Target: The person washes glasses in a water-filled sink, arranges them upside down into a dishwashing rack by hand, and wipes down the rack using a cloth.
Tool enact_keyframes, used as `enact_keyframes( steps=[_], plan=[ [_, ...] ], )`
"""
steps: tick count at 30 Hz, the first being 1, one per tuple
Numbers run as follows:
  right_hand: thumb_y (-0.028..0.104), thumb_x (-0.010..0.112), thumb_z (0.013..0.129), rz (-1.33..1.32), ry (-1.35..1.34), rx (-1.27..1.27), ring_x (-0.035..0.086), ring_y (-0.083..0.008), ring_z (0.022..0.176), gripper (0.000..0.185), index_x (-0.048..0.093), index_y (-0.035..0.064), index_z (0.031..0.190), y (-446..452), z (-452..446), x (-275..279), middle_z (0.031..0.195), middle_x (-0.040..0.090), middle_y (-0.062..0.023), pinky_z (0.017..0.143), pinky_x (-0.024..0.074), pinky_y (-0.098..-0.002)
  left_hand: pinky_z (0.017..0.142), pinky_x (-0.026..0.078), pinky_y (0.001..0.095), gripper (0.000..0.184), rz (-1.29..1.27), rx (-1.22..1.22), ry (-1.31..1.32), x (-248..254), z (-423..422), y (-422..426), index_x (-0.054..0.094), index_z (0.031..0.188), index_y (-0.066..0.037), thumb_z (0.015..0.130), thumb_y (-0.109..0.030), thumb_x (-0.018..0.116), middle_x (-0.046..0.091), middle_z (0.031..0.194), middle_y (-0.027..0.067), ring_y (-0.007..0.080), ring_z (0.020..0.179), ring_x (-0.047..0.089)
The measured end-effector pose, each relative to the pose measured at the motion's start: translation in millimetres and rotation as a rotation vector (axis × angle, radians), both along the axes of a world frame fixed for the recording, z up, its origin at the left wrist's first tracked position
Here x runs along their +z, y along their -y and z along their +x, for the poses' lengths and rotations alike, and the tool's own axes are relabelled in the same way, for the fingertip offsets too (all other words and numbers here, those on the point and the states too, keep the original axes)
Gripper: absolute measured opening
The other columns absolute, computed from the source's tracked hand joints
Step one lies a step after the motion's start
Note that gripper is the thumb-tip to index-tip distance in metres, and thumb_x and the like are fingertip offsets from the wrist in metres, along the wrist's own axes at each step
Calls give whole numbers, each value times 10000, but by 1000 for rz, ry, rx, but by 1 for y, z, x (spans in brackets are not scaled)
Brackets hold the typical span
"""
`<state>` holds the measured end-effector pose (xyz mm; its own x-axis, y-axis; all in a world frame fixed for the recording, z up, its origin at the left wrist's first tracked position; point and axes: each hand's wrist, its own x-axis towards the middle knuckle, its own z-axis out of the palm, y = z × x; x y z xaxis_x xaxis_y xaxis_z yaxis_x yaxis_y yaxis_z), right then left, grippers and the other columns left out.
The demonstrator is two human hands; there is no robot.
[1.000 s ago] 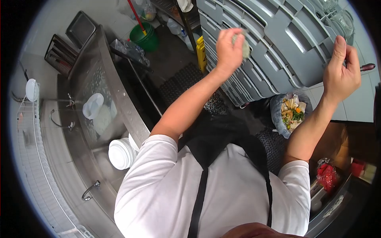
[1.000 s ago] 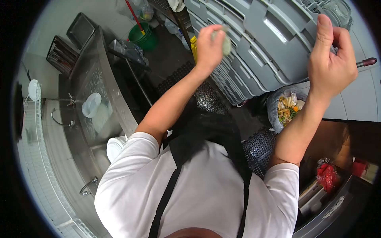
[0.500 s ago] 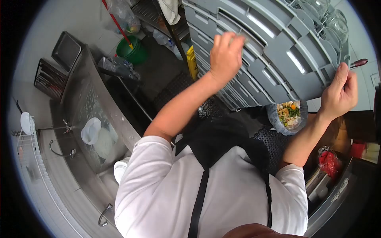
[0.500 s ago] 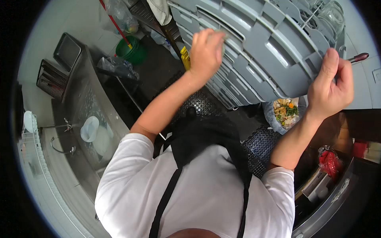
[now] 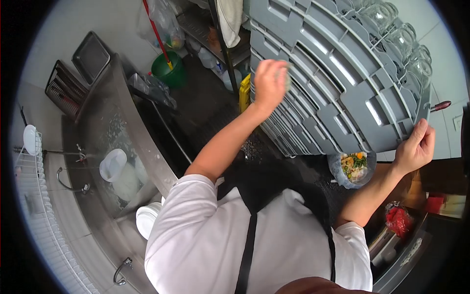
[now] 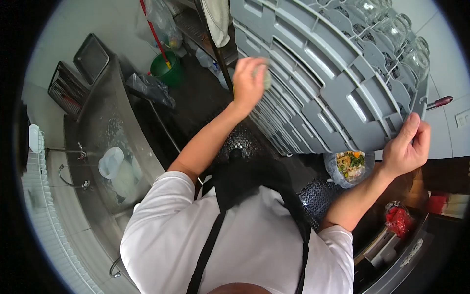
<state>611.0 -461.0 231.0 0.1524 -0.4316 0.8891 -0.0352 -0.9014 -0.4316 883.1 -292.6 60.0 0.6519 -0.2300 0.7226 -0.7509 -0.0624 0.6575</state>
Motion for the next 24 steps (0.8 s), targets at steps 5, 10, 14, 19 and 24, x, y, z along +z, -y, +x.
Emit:
enact_keyframes(
  steps=[5, 10, 14, 19, 24],
  plan=[
    [110, 616, 1004, 7, -6, -47, 387, -58, 667, 288, 540, -14, 754, -3, 1, 2, 708, 492, 30, 600, 310, -201, 832, 496, 418, 147, -101, 10, -18, 33, -6, 20, 674, 1007, -26, 890, -114, 657, 625, 1002, 161, 360, 935, 601],
    [126, 620, 1003, 22, 32, -74, 377, -59, 657, 307, 550, -7, 736, 4, 0, 0, 695, 492, 30, 591, 300, -208, 830, 498, 417, 154, 20, -109, 46, 27, -38, 31, 672, 985, -47, 863, -137, 694, 608, 991, 140, 347, 935, 588],
    [140, 623, 1004, 15, 29, -129, 379, -60, 647, 326, 551, -6, 721, 3, 0, 1, 674, 501, 26, 587, 298, -214, 768, 543, 379, 176, 182, -146, 179, 30, -14, 12, 705, 1022, -115, 847, -124, 695, 607, 1021, 73, 285, 915, 598],
    [135, 622, 1004, -13, 21, -103, 385, -58, 648, 322, 546, -6, 724, 1, 1, 2, 679, 507, 26, 590, 301, -208, 754, 537, 389, 184, 217, -33, 195, 35, 12, 9, 714, 1013, -119, 834, -89, 684, 606, 1011, 90, 309, 917, 597],
    [128, 617, 1006, 17, 35, -145, 389, -54, 662, 311, 551, 1, 729, 6, -4, -3, 698, 514, 32, 600, 304, -203, 792, 523, 400, 250, 56, -286, 45, 26, -24, 14, 719, 1038, -102, 799, -32, 702, 589, 993, 117, 311, 923, 593]
  ],
)
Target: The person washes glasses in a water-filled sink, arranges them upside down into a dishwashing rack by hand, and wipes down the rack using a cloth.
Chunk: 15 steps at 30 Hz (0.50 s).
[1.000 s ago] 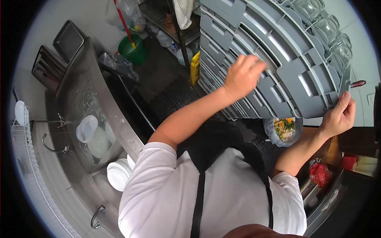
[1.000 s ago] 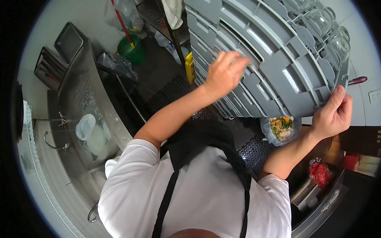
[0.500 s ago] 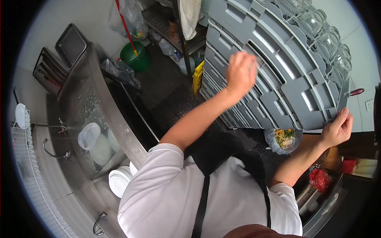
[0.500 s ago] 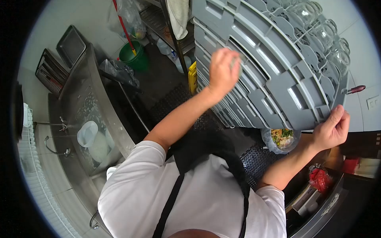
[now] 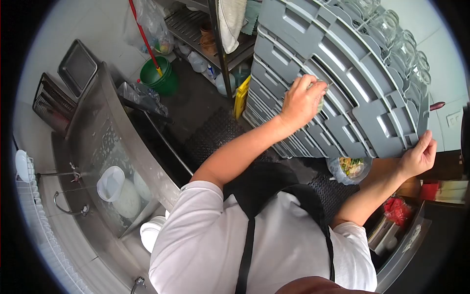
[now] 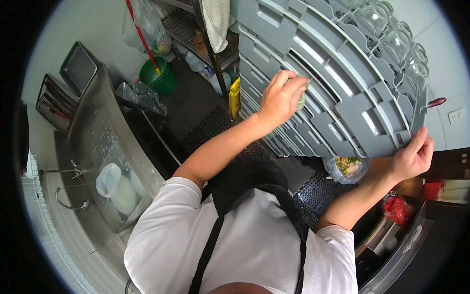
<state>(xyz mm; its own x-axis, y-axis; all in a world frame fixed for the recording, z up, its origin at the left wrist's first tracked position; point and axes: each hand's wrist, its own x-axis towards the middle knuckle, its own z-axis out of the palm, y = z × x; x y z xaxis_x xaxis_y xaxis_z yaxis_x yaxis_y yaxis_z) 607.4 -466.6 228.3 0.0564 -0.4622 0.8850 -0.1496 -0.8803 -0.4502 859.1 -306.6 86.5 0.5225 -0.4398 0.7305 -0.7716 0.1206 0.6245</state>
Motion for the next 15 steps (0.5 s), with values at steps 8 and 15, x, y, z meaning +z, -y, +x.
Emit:
enact_keyframes(
  steps=[8, 15],
  plan=[
    [129, 591, 1017, -36, -22, 11, 445, -66, 706, 304, 560, -7, 746, 1, -3, 0, 730, 548, 3, 655, 354, -208, 851, 495, 406, 191, -154, 344, -144, -40, 108, -9, 692, 1059, -72, 871, -102, 696, 569, 1026, 118, 317, 940, 580],
    [138, 567, 1028, -31, 50, -33, 511, -99, 725, 296, 590, -17, 778, 6, -5, -3, 748, 591, -32, 691, 418, -241, 871, 445, 437, 217, -277, 318, -32, -23, 105, 19, 637, 1076, -51, 869, -98, 685, 554, 1067, 157, 361, 1001, 534]
  ],
)
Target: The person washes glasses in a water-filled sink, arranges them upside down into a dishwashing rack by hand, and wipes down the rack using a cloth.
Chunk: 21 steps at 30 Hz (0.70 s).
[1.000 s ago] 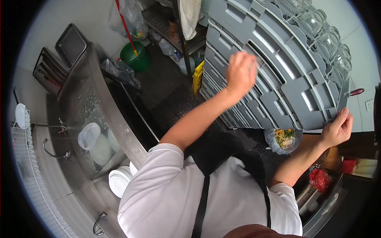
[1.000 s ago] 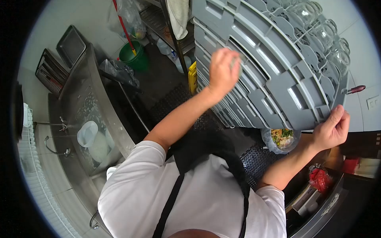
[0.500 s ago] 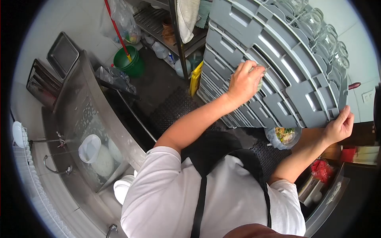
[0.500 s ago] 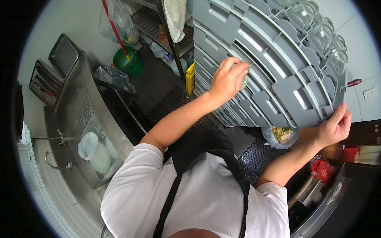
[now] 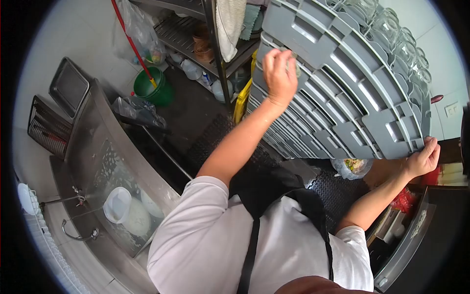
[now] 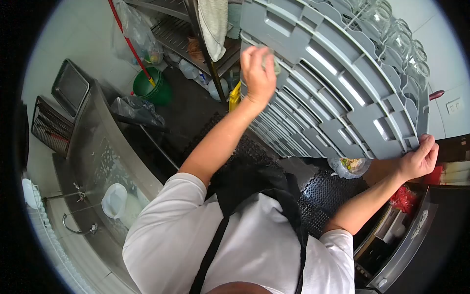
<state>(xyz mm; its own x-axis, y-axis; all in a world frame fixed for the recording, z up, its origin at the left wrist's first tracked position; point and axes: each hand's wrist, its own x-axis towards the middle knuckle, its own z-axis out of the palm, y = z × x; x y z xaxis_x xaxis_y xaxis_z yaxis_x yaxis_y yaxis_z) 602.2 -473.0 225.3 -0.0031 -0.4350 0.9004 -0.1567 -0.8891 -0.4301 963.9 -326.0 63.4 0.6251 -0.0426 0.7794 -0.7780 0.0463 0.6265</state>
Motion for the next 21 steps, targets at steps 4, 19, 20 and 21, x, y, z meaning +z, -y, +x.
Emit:
enact_keyframes(
  steps=[4, 19, 20, 21],
  plan=[
    [159, 552, 1037, 42, -30, -81, 482, -89, 707, 312, 592, -8, 776, -1, -2, 2, 739, 578, -16, 664, 391, -237, 845, 477, 434, 262, 137, -161, 62, 1, -14, -20, 670, 1100, -89, 840, -75, 695, 578, 1079, 119, 332, 969, 555],
    [149, 547, 1038, -11, -31, 24, 486, -117, 719, 343, 534, -4, 730, 2, -3, 0, 735, 564, -44, 693, 402, -248, 729, 544, 426, 265, 458, -85, 274, 18, 28, -44, 672, 1093, -183, 849, -85, 643, 570, 1083, 89, 339, 932, 554],
    [152, 555, 1035, -26, -30, 21, 481, -103, 709, 340, 541, -2, 731, -1, 0, 0, 737, 568, -36, 678, 399, -245, 726, 546, 421, 242, 437, -14, 262, 20, 42, -44, 682, 1068, -188, 850, -91, 643, 578, 1073, 92, 341, 930, 554],
    [153, 557, 1034, -24, -36, -2, 477, -98, 704, 340, 543, -1, 731, -3, 2, 1, 735, 567, -31, 673, 396, -242, 725, 540, 429, 220, 442, 5, 310, 21, 48, -45, 683, 1064, -176, 865, -92, 640, 579, 1065, 96, 336, 939, 554]
  ],
)
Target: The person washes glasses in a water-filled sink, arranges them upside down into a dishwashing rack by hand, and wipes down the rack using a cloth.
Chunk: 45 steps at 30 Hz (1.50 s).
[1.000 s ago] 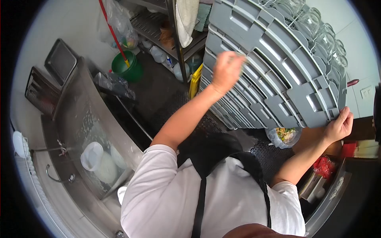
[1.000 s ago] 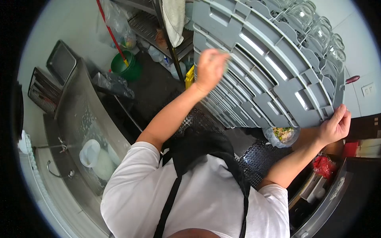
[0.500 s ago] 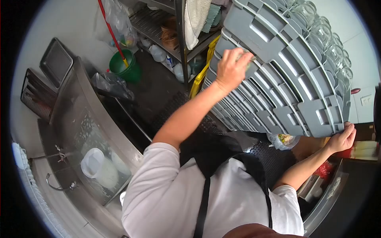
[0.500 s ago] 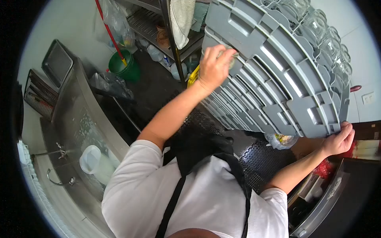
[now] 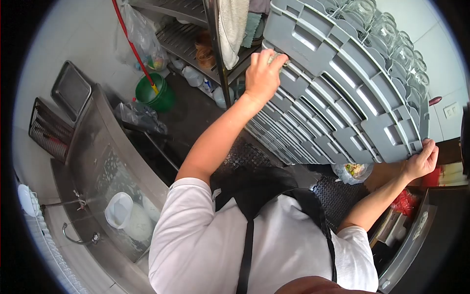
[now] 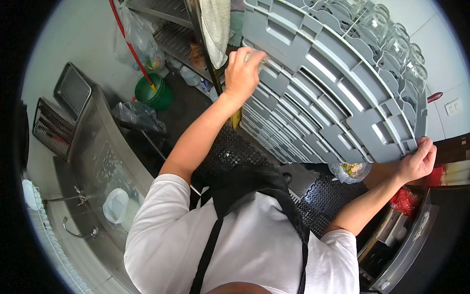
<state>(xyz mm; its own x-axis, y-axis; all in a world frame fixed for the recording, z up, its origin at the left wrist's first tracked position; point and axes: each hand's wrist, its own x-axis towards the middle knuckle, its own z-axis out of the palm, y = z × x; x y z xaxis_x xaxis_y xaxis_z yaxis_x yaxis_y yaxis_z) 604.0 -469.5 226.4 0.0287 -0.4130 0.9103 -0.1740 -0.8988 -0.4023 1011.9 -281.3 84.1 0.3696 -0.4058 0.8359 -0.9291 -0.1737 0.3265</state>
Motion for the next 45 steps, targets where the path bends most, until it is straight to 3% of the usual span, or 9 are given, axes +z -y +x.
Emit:
enact_keyframes(
  steps=[6, 14, 26, 29, 34, 36, 38, 41, 45],
  plan=[
    [156, 565, 1032, 5, 5, -50, 450, -76, 686, 344, 551, 3, 724, -4, 4, 3, 720, 556, -9, 649, 373, -229, 788, 513, 439, 223, -114, -122, -353, -7, -65, 16, 662, 1112, -139, 895, -102, 627, 563, 1102, 121, 351, 970, 571],
    [164, 566, 1034, 2, 8, 10, 447, -80, 696, 358, 534, 13, 711, -1, 2, 1, 719, 543, -6, 662, 370, -233, 816, 489, 432, 204, -384, -14, -313, -10, 10, -4, 678, 1064, -70, 860, -60, 665, 586, 1032, 137, 351, 958, 587],
    [186, 558, 1038, 48, 23, -62, 441, -75, 700, 351, 558, 10, 734, -5, 4, 2, 718, 539, 6, 657, 370, -231, 826, 488, 472, 283, -199, -61, -413, -12, -21, 14, 629, 1178, -137, 896, -117, 641, 558, 1110, 133, 367, 1015, 554],
    [169, 579, 1028, 34, -5, -43, 440, -71, 713, 318, 571, 6, 755, 3, -5, -1, 721, 519, 17, 659, 378, -230, 776, 515, 503, 293, -21, 50, -202, -6, 9, -3, 635, 1177, -154, 896, -85, 590, 546, 1157, 143, 378, 1007, 547],
    [147, 606, 1004, 113, -210, -160, 522, -108, 770, 204, 644, -13, 882, -16, -1, 23, 833, 616, -38, 731, 443, -258, 868, 481, 422, 233, -366, -189, -656, -11, -30, 12, 623, 1140, -35, 924, -122, 612, 583, 1094, 170, 349, 1021, 582],
    [225, 537, 1030, -161, -162, -376, 583, -183, 852, 277, 666, -18, 996, -58, 29, 44, 929, 661, -113, 800, 481, -315, 882, 477, 408, 240, -386, -226, -770, -9, -34, -10, 594, 1140, 9, 934, -113, 608, 598, 1074, 189, 348, 1017, 600],
    [329, 426, 1048, -505, -67, 123, 595, -270, 873, 429, 658, -32, 1028, -69, 44, 56, 922, 663, -174, 817, 491, -425, 872, 478, 365, 261, -476, -132, -867, -28, -41, -23, 568, 1155, 11, 948, -141, 618, 623, 1047, 151, 265, 977, 611],
    [416, 441, 1004, -535, -218, 724, 599, -356, 843, 506, 634, -52, 1001, -101, 101, 23, 846, 634, -204, 810, 470, -564, 839, 474, 309, 291, -605, -75, -1139, -88, -59, -27, 542, 1176, 7, 972, -184, 625, 630, 1021, 78, 150, 945, 577],
    [197, 725, 843, 317, -948, 911, 649, -286, 875, 225, 668, 15, 961, -161, 215, -89, 911, 679, -128, 882, 502, -436, 886, 478, 309, 340, -594, 1, -1522, -141, -105, -58, 518, 1245, -28, 976, -199, 635, 627, 1083, 83, 153, 991, 583]
  ],
)
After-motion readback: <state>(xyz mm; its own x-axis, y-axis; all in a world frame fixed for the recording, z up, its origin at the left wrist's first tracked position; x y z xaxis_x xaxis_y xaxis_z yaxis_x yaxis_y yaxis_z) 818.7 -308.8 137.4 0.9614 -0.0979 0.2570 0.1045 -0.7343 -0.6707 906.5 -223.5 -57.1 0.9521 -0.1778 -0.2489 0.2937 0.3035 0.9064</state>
